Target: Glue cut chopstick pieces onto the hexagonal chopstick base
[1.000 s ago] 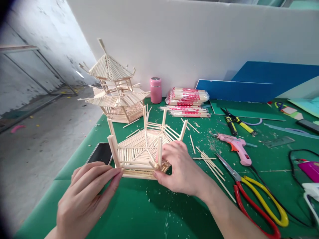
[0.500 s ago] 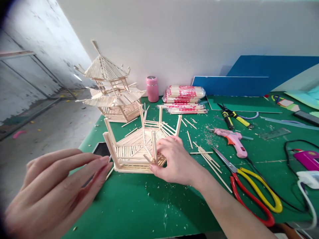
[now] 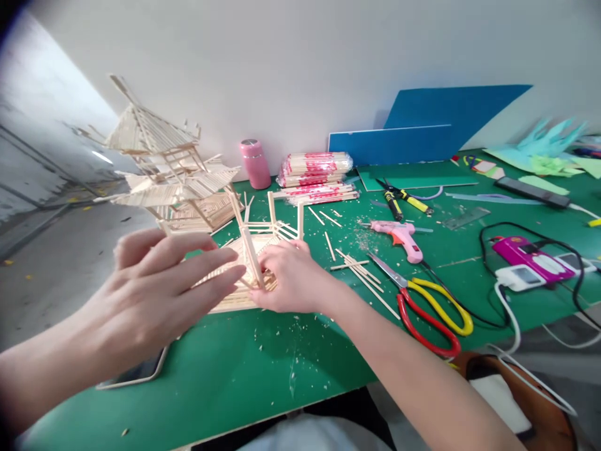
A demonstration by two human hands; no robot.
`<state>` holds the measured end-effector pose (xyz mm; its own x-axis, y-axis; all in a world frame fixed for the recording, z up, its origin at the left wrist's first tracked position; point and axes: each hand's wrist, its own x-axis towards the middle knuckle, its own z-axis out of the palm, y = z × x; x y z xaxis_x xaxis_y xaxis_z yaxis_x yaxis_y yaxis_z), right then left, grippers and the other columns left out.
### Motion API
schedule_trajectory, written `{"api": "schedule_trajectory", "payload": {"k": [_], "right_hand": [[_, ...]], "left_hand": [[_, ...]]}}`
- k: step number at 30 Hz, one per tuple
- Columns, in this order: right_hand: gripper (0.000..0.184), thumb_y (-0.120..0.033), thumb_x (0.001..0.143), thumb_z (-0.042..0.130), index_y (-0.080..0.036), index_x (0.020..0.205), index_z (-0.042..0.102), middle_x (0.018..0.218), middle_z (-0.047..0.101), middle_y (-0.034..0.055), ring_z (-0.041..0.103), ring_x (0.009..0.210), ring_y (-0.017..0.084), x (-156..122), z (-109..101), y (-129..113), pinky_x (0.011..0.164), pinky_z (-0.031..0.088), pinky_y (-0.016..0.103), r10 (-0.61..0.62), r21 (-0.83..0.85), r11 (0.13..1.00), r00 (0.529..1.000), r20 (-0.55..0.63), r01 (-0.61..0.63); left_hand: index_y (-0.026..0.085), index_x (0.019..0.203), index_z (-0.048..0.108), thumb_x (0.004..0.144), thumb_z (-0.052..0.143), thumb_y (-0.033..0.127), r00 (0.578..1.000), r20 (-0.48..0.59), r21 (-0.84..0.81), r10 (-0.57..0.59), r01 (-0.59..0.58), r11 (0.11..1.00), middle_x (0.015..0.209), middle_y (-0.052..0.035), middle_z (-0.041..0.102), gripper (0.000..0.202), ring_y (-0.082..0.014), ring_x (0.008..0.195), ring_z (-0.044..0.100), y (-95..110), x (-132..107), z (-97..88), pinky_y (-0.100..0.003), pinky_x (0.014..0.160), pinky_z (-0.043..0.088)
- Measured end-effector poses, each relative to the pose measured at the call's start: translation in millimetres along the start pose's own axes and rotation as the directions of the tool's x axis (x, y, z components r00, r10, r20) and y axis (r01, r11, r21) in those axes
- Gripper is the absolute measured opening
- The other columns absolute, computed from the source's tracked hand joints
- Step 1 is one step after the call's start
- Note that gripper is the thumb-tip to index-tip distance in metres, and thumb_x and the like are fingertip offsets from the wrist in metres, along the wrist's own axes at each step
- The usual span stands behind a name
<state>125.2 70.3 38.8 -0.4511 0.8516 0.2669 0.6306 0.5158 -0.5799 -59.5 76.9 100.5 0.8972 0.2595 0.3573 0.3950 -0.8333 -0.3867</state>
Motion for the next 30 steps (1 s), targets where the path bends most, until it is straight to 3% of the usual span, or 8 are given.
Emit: {"api": "schedule_trajectory", "payload": {"k": [4,10,30], "right_hand": [[0.010,-0.027,0.071,0.056,-0.020,0.066,0.051,0.075,0.057,-0.0023,0.051,0.083,0.016,0.5,-0.7,1.5,0.082,0.027,0.033,-0.003,0.013,1.000,1.000,0.000,0.003],[0.009,-0.028,0.072,0.054,-0.020,0.068,0.053,0.077,0.059,-0.0029,0.050,0.083,0.016,0.8,-1.7,1.3,0.078,0.026,0.031,-0.016,0.018,1.000,1.000,0.002,0.016],[0.009,-0.027,0.068,0.054,-0.020,0.062,0.053,0.070,0.055,-0.0025,0.049,0.079,0.015,3.6,1.6,4.4,0.076,0.025,0.030,-0.005,-0.026,1.000,1.000,-0.022,0.005]], "left_hand": [[0.022,0.086,0.058,0.084,0.044,0.011,0.996,0.084,-0.006,0.031,-0.031,1.000,0.081,-0.0027,0.064,0.018,-0.0235,0.090,0.054,-7.2,4.2,2.7,-0.040,0.075,0.033],[0.023,0.083,0.058,0.082,0.047,0.011,0.988,0.148,-0.020,0.052,-0.049,0.999,0.079,-0.0026,0.064,0.016,-0.0234,0.087,0.054,-7.4,8.1,9.1,-0.041,0.074,0.032],[0.022,0.073,0.057,0.085,0.036,0.009,0.988,0.117,-0.018,0.096,-0.095,0.995,0.065,-0.0022,0.058,0.028,-0.0210,0.078,0.053,-9.7,7.8,15.8,-0.039,0.069,0.031]]}}
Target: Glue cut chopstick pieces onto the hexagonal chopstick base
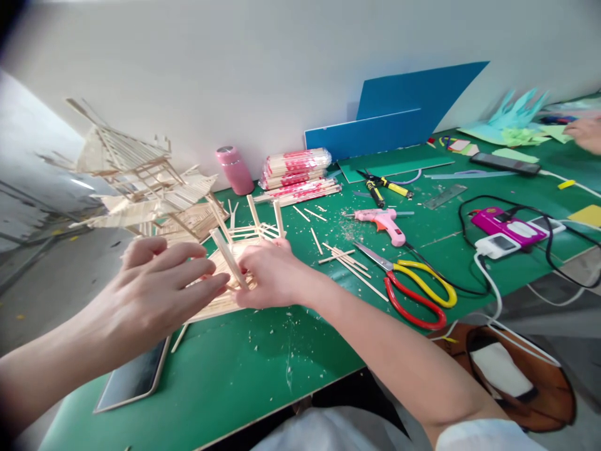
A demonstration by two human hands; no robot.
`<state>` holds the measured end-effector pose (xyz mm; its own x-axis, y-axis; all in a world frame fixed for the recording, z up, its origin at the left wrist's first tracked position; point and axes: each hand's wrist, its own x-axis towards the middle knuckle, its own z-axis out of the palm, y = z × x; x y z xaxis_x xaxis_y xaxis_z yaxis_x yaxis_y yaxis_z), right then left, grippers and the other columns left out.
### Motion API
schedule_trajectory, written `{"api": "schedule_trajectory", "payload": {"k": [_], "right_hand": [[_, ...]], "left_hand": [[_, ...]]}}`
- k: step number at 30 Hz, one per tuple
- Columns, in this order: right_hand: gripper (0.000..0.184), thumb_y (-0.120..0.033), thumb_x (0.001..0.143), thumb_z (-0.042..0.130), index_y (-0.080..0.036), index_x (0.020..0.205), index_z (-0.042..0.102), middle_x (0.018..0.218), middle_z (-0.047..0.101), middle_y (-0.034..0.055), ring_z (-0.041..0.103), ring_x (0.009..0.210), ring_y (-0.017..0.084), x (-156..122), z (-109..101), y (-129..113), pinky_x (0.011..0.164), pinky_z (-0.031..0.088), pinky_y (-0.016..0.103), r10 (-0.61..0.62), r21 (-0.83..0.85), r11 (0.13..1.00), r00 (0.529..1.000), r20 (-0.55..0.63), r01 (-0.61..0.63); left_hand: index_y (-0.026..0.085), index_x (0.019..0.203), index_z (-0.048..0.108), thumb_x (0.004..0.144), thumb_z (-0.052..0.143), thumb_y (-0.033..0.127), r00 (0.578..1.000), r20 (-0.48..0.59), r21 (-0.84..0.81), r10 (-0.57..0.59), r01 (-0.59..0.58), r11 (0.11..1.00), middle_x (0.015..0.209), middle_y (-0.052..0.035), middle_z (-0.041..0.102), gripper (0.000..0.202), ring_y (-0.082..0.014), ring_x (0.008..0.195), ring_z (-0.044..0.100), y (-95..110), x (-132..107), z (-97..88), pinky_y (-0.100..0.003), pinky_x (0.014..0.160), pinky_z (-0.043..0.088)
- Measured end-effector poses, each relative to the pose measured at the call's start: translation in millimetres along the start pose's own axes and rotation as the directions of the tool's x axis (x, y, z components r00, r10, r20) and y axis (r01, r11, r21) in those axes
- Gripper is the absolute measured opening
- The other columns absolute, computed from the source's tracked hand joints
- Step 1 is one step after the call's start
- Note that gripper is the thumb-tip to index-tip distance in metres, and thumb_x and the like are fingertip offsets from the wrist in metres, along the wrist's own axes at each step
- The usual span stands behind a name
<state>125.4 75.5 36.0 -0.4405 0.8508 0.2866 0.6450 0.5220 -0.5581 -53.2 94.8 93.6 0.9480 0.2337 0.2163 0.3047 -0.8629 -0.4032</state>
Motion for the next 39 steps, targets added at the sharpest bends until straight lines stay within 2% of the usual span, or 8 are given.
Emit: {"api": "schedule_trajectory", "payload": {"k": [9,14,23,27,29,32,35,39], "right_hand": [[0.009,-0.027,0.068,0.051,-0.020,0.063,0.052,0.069,0.054,-0.0031,0.048,0.076,0.014,-1.0,1.2,0.9,0.073,0.025,0.029,-0.015,-0.001,1.000,1.000,0.000,0.015],[0.012,-0.028,0.070,0.050,-0.019,0.061,0.052,0.068,0.055,-0.0034,0.047,0.075,0.014,-1.2,1.2,0.5,0.071,0.024,0.029,-0.015,-0.001,1.000,1.000,0.005,0.015],[0.017,-0.028,0.070,0.051,-0.018,0.057,0.048,0.066,0.052,-0.0032,0.047,0.073,0.013,-1.7,3.1,0.8,0.069,0.023,0.028,0.002,-0.008,1.000,1.000,0.004,-0.002],[0.022,-0.037,0.069,0.055,-0.018,0.059,0.050,0.068,0.054,-0.0028,0.048,0.073,0.013,-1.9,1.2,1.0,0.071,0.025,0.029,0.004,-0.003,1.000,1.000,0.028,-0.003],[0.026,-0.041,0.066,0.060,-0.018,0.059,0.051,0.070,0.055,-0.0021,0.049,0.074,0.015,-2.2,0.4,1.1,0.074,0.027,0.030,0.007,-0.001,1.000,0.999,0.039,-0.007],[0.017,-0.032,0.065,0.061,-0.019,0.061,0.052,0.071,0.056,-0.0016,0.050,0.079,0.016,-4.0,1.2,2.4,0.078,0.028,0.032,0.016,0.001,1.000,0.999,0.050,-0.016],[0.005,-0.023,0.068,0.058,-0.020,0.066,0.054,0.074,0.059,-0.0023,0.051,0.083,0.016,-7.7,4.8,6.0,0.083,0.027,0.033,0.019,0.005,1.000,0.998,0.063,-0.019],[0.002,-0.022,0.070,0.058,-0.021,0.070,0.056,0.076,0.059,-0.0030,0.052,0.082,0.016,-13.8,10.5,12.3,0.087,0.026,0.035,0.008,-0.013,1.000,0.996,0.086,-0.007]], "left_hand": [[0.021,0.075,0.058,0.083,0.038,0.008,0.998,0.050,-0.004,0.036,-0.036,0.999,0.062,-0.0018,0.052,0.025,-0.0202,0.070,0.048,-1.2,1.1,0.8,-0.039,0.067,0.029],[0.021,0.075,0.057,0.082,0.039,0.007,0.995,0.080,-0.013,0.054,-0.053,0.998,0.064,-0.0026,0.054,0.025,-0.0207,0.072,0.048,-1.9,2.2,0.1,-0.039,0.067,0.030],[0.018,0.072,0.056,0.081,0.040,0.007,0.984,0.127,-0.135,0.124,-0.107,0.985,0.064,-0.0021,0.052,0.021,-0.0202,0.073,0.047,-5.0,5.0,4.8,-0.039,0.070,0.030],[0.018,0.069,0.055,0.081,0.043,0.010,0.978,0.169,-0.167,0.123,-0.094,0.981,0.063,-0.0020,0.052,0.019,-0.0194,0.070,0.045,-5.5,4.0,0.3,-0.037,0.066,0.031],[0.018,0.068,0.055,0.081,0.042,0.011,0.977,0.187,-0.175,0.099,-0.066,0.982,0.065,-0.0027,0.053,0.020,-0.0197,0.070,0.045,-3.6,-0.6,-4.9,-0.036,0.066,0.031],[0.017,0.074,0.058,0.082,0.039,0.013,0.986,0.164,-0.220,0.032,0.005,0.976,0.070,-0.0047,0.057,0.020,-0.0211,0.073,0.047,3.0,-16.2,-13.9,-0.037,0.066,0.032],[0.018,0.078,0.059,0.085,0.035,0.016,0.986,0.097,-0.285,-0.136,0.158,0.945,0.070,-0.0045,0.058,0.025,-0.0212,0.074,0.049,14.8,-41.8,-20.7,-0.036,0.067,0.033],[0.019,0.086,0.057,0.081,0.045,0.012,0.924,0.036,-0.519,-0.380,0.342,0.784,0.070,-0.0019,0.057,0.015,-0.0154,0.066,0.050,40.6,-79.5,-18.4,-0.029,0.063,0.039]]}}
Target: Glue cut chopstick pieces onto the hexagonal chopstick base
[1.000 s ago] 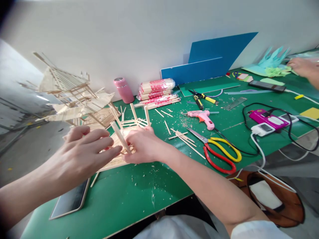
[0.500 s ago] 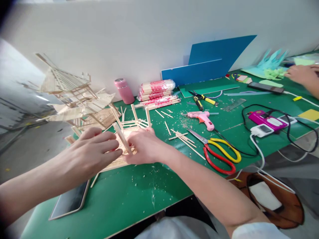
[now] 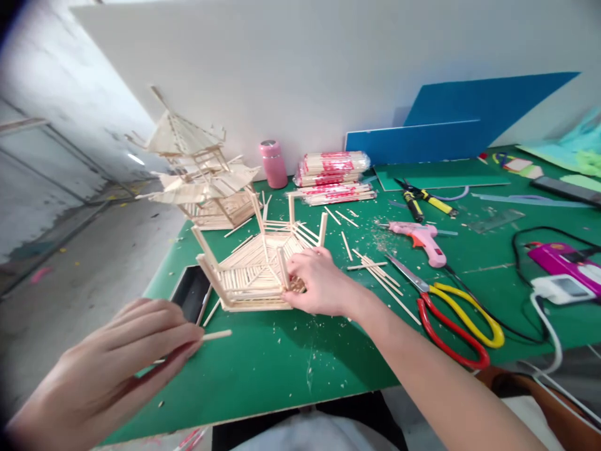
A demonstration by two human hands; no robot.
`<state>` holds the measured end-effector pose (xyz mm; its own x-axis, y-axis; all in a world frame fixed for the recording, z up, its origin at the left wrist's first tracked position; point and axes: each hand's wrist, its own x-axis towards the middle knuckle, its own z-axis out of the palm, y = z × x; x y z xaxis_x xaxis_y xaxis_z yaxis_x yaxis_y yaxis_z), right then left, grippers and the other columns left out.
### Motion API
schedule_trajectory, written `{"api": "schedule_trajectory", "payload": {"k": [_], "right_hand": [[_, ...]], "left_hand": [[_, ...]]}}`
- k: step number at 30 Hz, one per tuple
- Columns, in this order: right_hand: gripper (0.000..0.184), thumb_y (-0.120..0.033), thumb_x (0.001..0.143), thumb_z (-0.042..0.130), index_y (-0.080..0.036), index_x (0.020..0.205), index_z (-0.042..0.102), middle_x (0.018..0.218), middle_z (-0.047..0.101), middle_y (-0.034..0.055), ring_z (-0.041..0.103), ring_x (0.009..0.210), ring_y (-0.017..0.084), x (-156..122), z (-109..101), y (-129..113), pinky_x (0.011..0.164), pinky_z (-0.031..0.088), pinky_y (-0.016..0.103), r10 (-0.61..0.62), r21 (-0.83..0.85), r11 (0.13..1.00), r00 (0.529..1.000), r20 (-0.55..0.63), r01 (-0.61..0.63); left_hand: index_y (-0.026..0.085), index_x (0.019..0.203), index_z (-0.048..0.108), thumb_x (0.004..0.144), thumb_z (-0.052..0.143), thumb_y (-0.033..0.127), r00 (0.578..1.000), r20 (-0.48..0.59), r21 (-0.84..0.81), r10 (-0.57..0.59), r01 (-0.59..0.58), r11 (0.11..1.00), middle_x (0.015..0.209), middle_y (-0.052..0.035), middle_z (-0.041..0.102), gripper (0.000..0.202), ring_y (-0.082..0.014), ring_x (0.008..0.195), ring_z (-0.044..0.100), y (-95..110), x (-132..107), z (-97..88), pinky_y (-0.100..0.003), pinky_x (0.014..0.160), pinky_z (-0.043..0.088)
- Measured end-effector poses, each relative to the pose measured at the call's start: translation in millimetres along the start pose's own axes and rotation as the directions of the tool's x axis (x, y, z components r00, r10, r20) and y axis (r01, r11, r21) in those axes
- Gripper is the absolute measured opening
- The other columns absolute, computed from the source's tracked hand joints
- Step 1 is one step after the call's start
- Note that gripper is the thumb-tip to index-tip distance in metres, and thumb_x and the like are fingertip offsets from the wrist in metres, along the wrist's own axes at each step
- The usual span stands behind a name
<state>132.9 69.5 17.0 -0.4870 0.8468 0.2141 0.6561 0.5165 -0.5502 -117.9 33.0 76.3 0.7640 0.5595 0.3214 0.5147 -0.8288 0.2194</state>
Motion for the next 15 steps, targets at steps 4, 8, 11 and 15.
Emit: {"api": "schedule_trajectory", "payload": {"k": [4,8,11,15], "right_hand": [[0.003,-0.023,0.072,0.059,-0.024,0.070,0.060,0.085,0.060,-0.0028,0.051,0.089,0.017,-4.7,3.8,6.0,0.088,0.025,0.038,-0.012,-0.055,0.998,1.000,0.027,0.013],[0.003,-0.026,0.071,0.062,-0.027,0.074,0.063,0.098,0.058,-0.0020,0.047,0.099,0.020,-10.4,8.5,13.5,0.089,0.026,0.040,0.003,-0.118,0.993,1.000,0.025,0.000],[0.010,-0.029,0.072,0.062,-0.027,0.082,0.063,0.108,0.055,0.0000,0.042,0.106,0.022,-19.5,12.8,18.7,0.091,0.027,0.042,0.020,-0.155,0.988,1.000,0.020,-0.016],[0.030,-0.030,0.071,0.063,-0.024,0.100,0.058,0.120,0.048,0.0040,0.037,0.113,0.025,-35.7,18.0,21.1,0.093,0.029,0.044,0.042,-0.229,0.972,0.998,-0.042,-0.050]], "left_hand": [[0.017,0.084,0.055,0.075,0.053,0.004,0.968,-0.126,-0.283,-0.216,0.173,0.943,0.068,-0.0011,0.055,0.016,-0.0114,0.061,0.051,9.4,-33.4,30.9,-0.022,0.055,0.042],[0.017,0.081,0.056,0.075,0.053,0.003,0.928,-0.135,-0.437,-0.348,0.260,0.861,0.067,-0.0010,0.055,0.015,-0.0107,0.060,0.052,19.5,-44.2,63.9,-0.020,0.055,0.044],[0.016,0.077,0.058,0.076,0.052,0.005,0.901,-0.129,-0.480,-0.415,0.309,0.821,0.070,-0.0024,0.055,0.013,-0.0110,0.062,0.053,22.8,-42.7,78.6,-0.021,0.055,0.045],[0.018,0.075,0.060,0.077,0.053,0.009,0.856,-0.129,-0.461,-0.501,0.395,0.794,0.085,-0.0062,0.056,0.012,-0.0145,0.077,0.057,19.5,-41.9,90.7,-0.023,0.063,0.047]]}}
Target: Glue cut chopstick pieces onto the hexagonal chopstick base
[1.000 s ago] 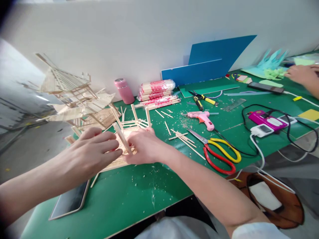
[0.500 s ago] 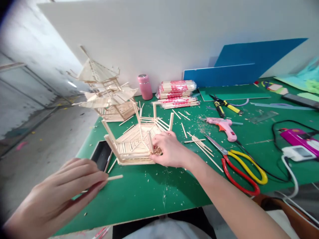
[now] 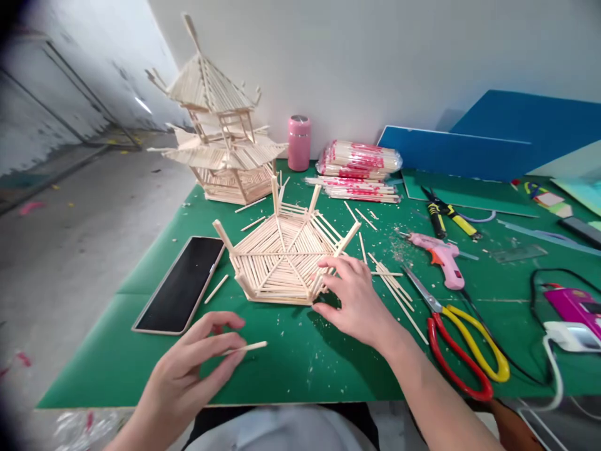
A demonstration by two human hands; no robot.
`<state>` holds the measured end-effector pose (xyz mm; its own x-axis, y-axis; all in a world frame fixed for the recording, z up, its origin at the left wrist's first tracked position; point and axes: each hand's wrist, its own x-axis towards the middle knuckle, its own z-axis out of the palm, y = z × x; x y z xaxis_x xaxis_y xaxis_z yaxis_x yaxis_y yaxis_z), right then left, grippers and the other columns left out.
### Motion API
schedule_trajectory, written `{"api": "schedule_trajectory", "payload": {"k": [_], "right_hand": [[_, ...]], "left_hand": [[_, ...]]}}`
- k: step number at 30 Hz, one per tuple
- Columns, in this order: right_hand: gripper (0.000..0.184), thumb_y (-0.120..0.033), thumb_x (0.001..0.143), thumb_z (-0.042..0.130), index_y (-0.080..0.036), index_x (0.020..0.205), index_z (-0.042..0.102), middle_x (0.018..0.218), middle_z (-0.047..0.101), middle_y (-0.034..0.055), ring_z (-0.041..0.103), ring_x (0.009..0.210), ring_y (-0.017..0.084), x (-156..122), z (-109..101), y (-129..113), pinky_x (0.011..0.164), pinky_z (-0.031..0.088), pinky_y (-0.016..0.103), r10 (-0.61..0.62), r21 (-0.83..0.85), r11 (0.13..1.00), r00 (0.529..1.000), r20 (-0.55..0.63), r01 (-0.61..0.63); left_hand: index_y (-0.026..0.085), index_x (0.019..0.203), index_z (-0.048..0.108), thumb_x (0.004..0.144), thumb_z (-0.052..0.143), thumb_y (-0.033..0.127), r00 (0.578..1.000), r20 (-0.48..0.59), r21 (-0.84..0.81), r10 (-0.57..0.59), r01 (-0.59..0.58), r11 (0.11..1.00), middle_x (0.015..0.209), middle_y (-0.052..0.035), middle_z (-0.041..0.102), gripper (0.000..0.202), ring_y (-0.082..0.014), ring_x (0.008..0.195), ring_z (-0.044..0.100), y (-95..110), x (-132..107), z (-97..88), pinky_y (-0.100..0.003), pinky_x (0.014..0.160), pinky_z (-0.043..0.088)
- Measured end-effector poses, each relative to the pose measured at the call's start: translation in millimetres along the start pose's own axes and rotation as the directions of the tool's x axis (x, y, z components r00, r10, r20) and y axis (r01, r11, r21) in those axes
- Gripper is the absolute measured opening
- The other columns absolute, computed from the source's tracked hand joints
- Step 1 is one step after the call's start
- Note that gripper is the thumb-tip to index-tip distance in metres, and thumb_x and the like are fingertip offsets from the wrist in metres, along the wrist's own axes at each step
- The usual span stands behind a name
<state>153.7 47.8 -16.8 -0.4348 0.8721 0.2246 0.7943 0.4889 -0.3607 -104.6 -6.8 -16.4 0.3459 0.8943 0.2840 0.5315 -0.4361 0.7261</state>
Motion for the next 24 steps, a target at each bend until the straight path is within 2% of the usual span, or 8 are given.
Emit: {"api": "schedule_trajectory", "payload": {"k": [3,5,9,15,20,24], "right_hand": [[0.036,-0.027,0.071,0.063,-0.023,0.106,0.055,0.120,0.046,0.0058,0.036,0.113,0.025,-7.8,4.9,-1.0,0.094,0.030,0.044,0.016,-0.018,1.000,0.997,-0.075,-0.017],[0.036,-0.026,0.071,0.063,-0.023,0.105,0.054,0.119,0.046,0.0065,0.037,0.112,0.025,-9.4,8.9,-1.4,0.093,0.032,0.044,0.018,-0.006,1.000,0.994,-0.109,-0.019],[0.026,-0.025,0.073,0.062,-0.024,0.099,0.058,0.116,0.047,0.0057,0.039,0.111,0.025,-7.3,15.2,0.1,0.092,0.034,0.044,0.014,0.022,1.000,0.988,-0.155,-0.011],[0.018,-0.024,0.074,0.061,-0.026,0.093,0.060,0.113,0.049,0.0050,0.041,0.109,0.025,-0.4,14.9,5.3,0.091,0.034,0.045,0.000,0.031,1.000,0.984,-0.181,0.006],[0.019,-0.025,0.074,0.061,-0.028,0.093,0.059,0.114,0.049,0.0032,0.041,0.110,0.024,6.8,11.8,10.2,0.091,0.034,0.045,0.020,0.036,0.999,0.985,-0.172,-0.014],[0.038,-0.022,0.073,0.061,-0.027,0.109,0.051,0.115,0.048,0.0050,0.041,0.109,0.025,2.7,7.0,8.7,0.093,0.033,0.046,0.050,0.039,0.998,0.987,-0.155,-0.045]], "left_hand": [[0.021,0.075,0.062,0.076,0.054,0.011,0.999,-0.008,0.061,-0.031,0.031,0.998,0.102,-0.0074,0.054,0.012,-0.0198,0.097,0.053,-8.2,-1.0,3.9,-0.031,0.080,0.045],[0.021,0.076,0.062,0.077,0.054,0.012,0.999,0.022,0.048,-0.049,0.048,0.998,0.110,-0.0075,0.052,0.012,-0.0209,0.104,0.050,-12.0,-1.6,5.7,-0.033,0.086,0.043],[0.020,0.079,0.061,0.079,0.051,0.010,0.995,0.065,-0.061,-0.079,0.083,0.995,0.116,-0.0090,0.049,0.014,-0.0212,0.113,0.046,-13.0,-0.7,9.2,-0.031,0.089,0.043],[0.020,0.081,0.062,0.078,0.052,0.010,0.991,0.073,-0.143,-0.114,0.124,0.982,0.128,-0.0101,0.041,0.014,-0.0245,0.118,0.041,-10.4,5.0,14.1,-0.032,0.085,0.046],[0.020,0.080,0.061,0.076,0.054,0.010,0.993,0.068,-0.099,-0.098,0.105,0.990,0.117,-0.0090,0.050,0.013,-0.0237,0.115,0.043,-14.3,13.0,16.3,-0.034,0.088,0.043],[0.021,0.077,0.059,0.075,0.057,0.010,0.994,-0.002,-0.028,-0.105,0.105,0.994,0.092,-0.0065,0.058,0.011,-0.0223,0.102,0.050,-11.8,12.8,14.8,-0.032,0.080,0.043]]}}
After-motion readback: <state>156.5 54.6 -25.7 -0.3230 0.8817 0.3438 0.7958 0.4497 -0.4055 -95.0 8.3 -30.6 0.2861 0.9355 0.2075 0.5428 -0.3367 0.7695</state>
